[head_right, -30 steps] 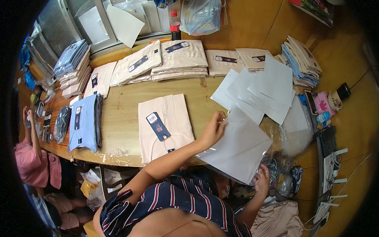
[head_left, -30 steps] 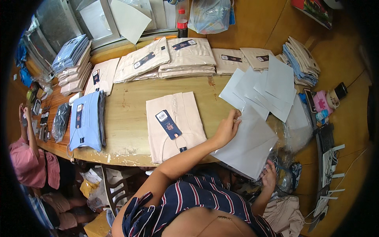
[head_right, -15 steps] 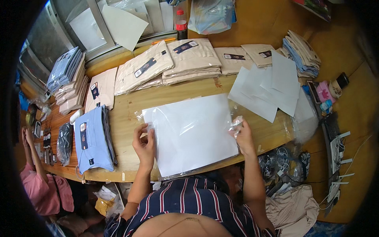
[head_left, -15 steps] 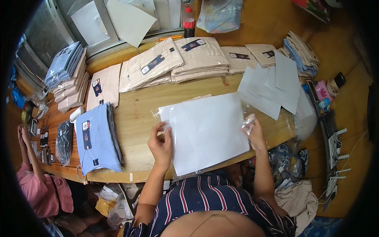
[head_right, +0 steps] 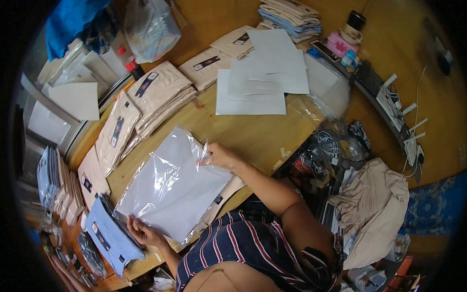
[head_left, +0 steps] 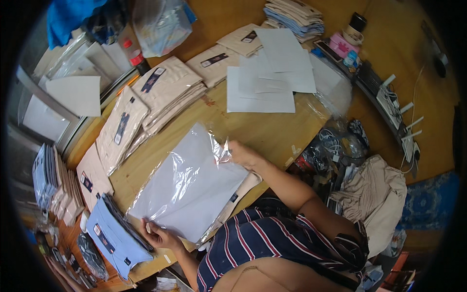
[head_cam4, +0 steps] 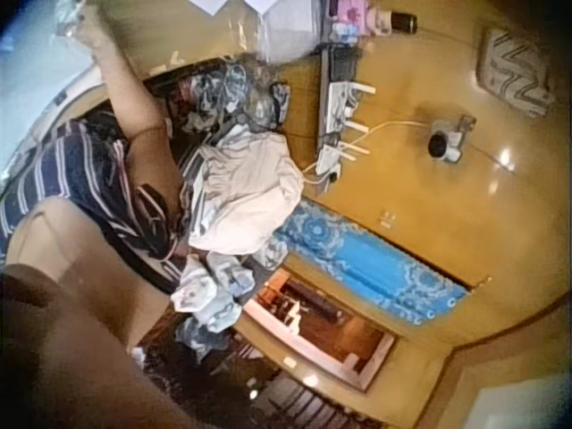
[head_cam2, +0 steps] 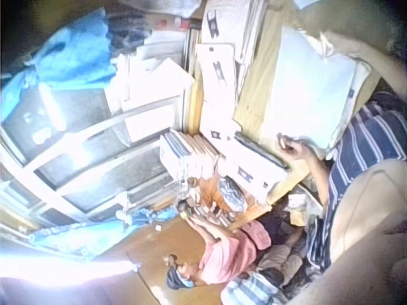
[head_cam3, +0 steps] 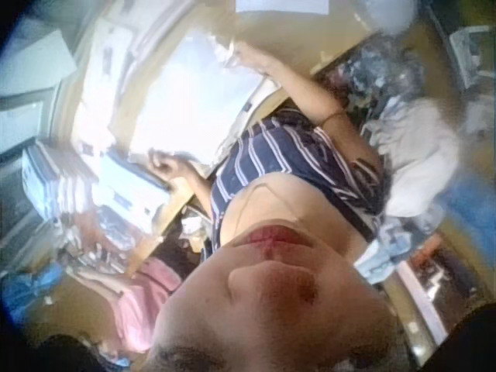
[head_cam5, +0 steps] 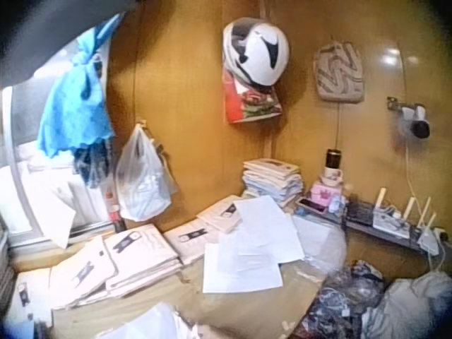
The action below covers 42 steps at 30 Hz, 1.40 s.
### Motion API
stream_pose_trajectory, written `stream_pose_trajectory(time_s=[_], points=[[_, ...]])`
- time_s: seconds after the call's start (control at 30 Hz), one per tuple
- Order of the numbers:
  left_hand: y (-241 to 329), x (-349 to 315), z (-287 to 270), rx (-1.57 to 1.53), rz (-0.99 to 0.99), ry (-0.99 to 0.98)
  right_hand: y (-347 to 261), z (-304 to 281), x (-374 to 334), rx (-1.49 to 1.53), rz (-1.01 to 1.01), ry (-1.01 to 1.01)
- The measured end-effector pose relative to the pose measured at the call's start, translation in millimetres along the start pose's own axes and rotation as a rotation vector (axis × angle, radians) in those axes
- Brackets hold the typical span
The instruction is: The person packs folded shirts into plastic bags and sorts sheets of paper. The person places individual folded shirts into clear plastic sleeves, seals them by hand, and stacks them, then gathers and aligns a stack of white papers.
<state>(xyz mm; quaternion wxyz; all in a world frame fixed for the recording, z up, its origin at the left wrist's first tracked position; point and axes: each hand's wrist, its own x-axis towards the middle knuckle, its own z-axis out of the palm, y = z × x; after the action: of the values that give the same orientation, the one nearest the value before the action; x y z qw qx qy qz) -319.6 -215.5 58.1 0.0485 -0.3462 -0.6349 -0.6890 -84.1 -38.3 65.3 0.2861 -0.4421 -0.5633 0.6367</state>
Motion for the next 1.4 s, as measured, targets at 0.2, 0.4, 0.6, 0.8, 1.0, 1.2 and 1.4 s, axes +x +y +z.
stream_pose_trajectory(time_s=[0.2,0.4,0.6,0.8,1.0,1.2,1.4], points=[[4.2,4.6,10.0,0.156,0.075,-0.085,6.8,-12.9,-11.5,0.087,-0.117,0.155],[4.5,-5.5,3.5,0.220,0.002,-0.140,24.9,-21.1,-13.8,0.103,-0.044,0.146],[-16.2,-6.0,-28.7,0.435,0.169,-0.123,26.1,-63.7,-6.6,-0.122,-0.064,0.310],[-44.2,-23.2,-76.4,0.537,0.066,-0.159,32.6,-222.2,15.7,-0.175,0.012,0.835],[-29.2,-36.8,-96.2,0.651,0.085,-0.321,-14.0,-149.3,-3.4,-0.961,-0.294,0.972],[3.3,-16.9,-65.1,1.307,0.123,-0.318,37.8,12.7,-34.3,-0.979,-0.385,0.112],[-42.0,27.0,54.1,0.658,0.395,-0.844,48.4,29.1,-47.1,-0.961,-0.438,0.273]])
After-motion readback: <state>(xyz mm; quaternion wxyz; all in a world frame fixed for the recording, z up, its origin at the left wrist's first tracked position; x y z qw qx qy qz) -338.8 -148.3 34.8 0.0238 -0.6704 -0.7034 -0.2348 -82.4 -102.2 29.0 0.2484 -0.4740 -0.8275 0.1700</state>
